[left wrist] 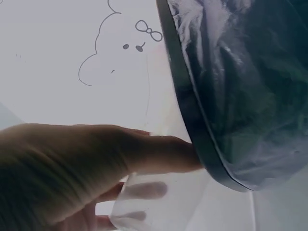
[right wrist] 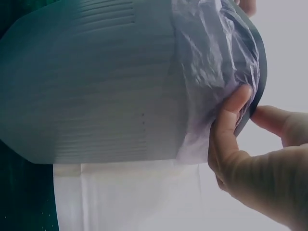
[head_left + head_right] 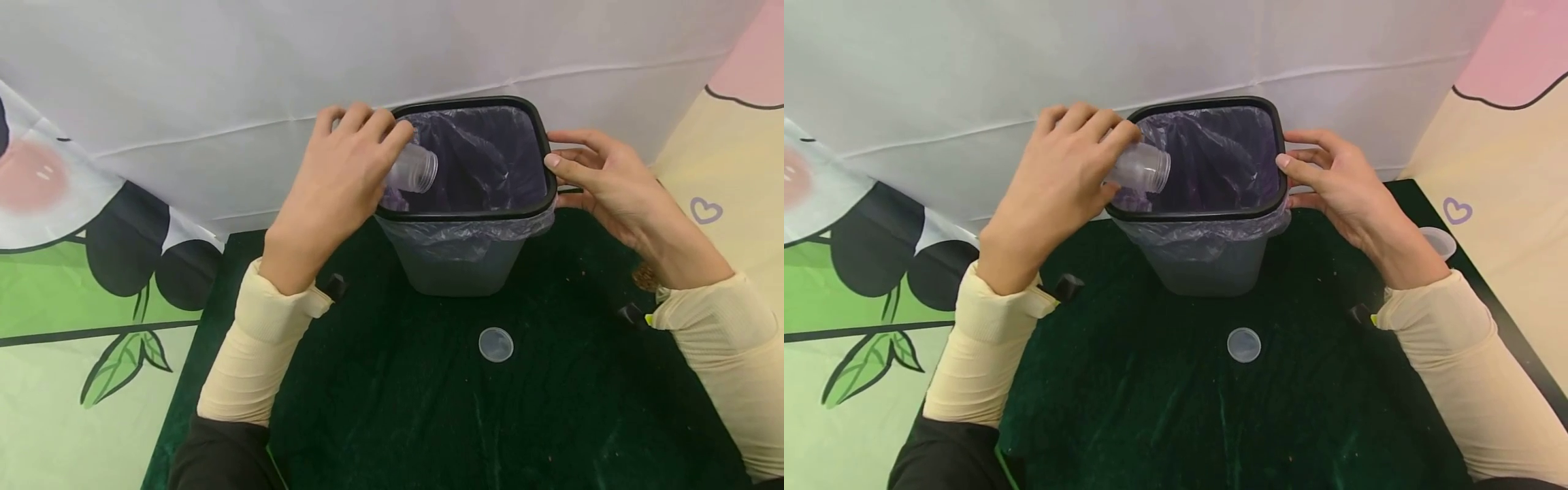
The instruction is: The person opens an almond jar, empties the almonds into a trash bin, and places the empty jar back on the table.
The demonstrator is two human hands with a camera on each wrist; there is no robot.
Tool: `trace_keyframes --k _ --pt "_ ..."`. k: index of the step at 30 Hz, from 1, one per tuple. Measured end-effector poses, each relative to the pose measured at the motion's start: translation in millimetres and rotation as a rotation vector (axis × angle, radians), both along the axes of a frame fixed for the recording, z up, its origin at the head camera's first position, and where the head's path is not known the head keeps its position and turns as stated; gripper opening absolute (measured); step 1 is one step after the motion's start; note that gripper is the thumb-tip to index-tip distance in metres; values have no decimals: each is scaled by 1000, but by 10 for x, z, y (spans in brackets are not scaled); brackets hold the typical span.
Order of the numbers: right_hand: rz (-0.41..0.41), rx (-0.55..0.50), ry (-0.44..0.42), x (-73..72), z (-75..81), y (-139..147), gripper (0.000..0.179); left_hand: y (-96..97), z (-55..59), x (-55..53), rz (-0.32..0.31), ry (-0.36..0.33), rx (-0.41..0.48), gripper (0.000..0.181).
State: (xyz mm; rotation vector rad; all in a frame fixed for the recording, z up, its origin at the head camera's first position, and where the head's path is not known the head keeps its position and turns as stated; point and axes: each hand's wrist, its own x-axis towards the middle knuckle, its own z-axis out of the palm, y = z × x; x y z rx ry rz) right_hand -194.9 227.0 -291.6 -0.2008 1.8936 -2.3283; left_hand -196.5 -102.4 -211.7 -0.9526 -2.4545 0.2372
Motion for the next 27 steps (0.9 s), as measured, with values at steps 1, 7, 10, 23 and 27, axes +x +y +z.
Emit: trace_keyframes --k 1,7,10,23,27 --pt "4 10 14 3 -9 7 60 -6 -6 2 8 3 9 38" --pt "14 88 102 17 -67 79 50 -60 -59 -3 47 29 84 56" --pt "5 142 143 21 -84 124 46 -110 -86 -13 62 48 129 62" --pt "-195 565 280 95 -204 276 38 -307 -257 -37 9 30 417 63" --pt "-259 644 289 131 -243 333 37 -376 -298 -31 -8 -2 502 62"
